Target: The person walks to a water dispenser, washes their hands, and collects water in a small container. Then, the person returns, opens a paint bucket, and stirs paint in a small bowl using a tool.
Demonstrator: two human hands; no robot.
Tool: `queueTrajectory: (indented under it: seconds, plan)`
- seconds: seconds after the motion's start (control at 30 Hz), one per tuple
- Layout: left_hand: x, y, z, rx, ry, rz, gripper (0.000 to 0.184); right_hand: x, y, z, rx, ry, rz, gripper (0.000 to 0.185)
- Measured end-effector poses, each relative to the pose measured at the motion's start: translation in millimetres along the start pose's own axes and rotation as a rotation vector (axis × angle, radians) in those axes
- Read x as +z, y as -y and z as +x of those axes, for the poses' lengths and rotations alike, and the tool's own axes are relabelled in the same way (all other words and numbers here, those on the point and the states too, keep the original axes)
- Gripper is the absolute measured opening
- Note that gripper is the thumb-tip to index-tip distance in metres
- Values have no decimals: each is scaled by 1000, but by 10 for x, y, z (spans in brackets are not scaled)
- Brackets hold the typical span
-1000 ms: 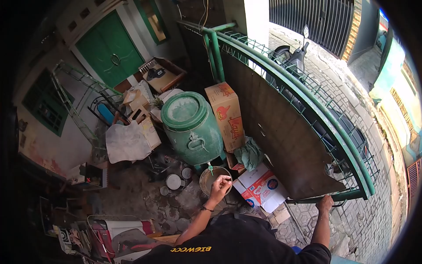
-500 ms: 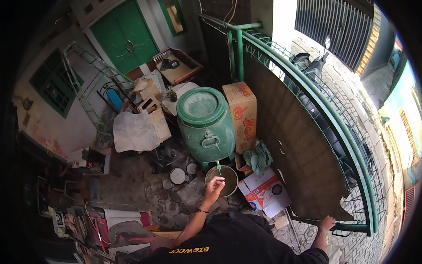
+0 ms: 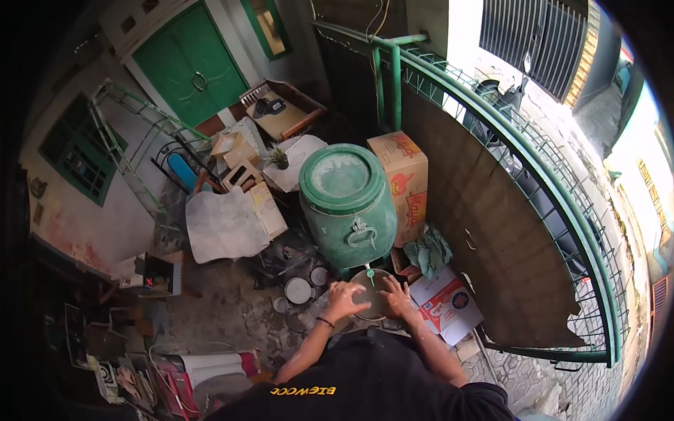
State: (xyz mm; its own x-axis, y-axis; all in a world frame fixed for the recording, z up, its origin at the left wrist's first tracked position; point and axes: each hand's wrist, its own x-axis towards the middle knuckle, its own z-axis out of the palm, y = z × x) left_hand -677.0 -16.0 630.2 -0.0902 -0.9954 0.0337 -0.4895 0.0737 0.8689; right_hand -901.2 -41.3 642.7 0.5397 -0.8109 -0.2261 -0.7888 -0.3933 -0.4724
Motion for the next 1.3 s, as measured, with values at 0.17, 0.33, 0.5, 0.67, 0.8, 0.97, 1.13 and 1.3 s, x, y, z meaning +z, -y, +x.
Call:
queueTrajectory:
  seconds: [0.17,0.33,0.5,0.67,0.8,0.97,1.13,1.3]
  plan:
    - [-728,143,106,-157,104,-305,34,392,416,576,-1,-176,501,70]
    - [-1387,-65,190,-63,256,-566,60,70,1549,963,150,-220,1365,74]
    - [-1625,232,366,-120,-18,-1032,66,-117,2674,1315,-116,-250,1236,78]
    - [-2143,14,-72,-128,-355,-1134,65,15,3169,1927,-157,-182,1113,74]
    - [-2654,39,-393,-104,-551,-1059,67,165,3723,2161,-290,-98,973,72]
    - [-3362,526,-694,-94,-849,-1050,70,342,4464,2006,-638,222,1061,80]
    - [-3477,827,-1053,-134,-973,-1048,70,858,4643,2329,-585,418,953,79]
    - [-3339,921,-1300,-246,-996,-1141,76,1233,4696,2772,-519,327,678,71]
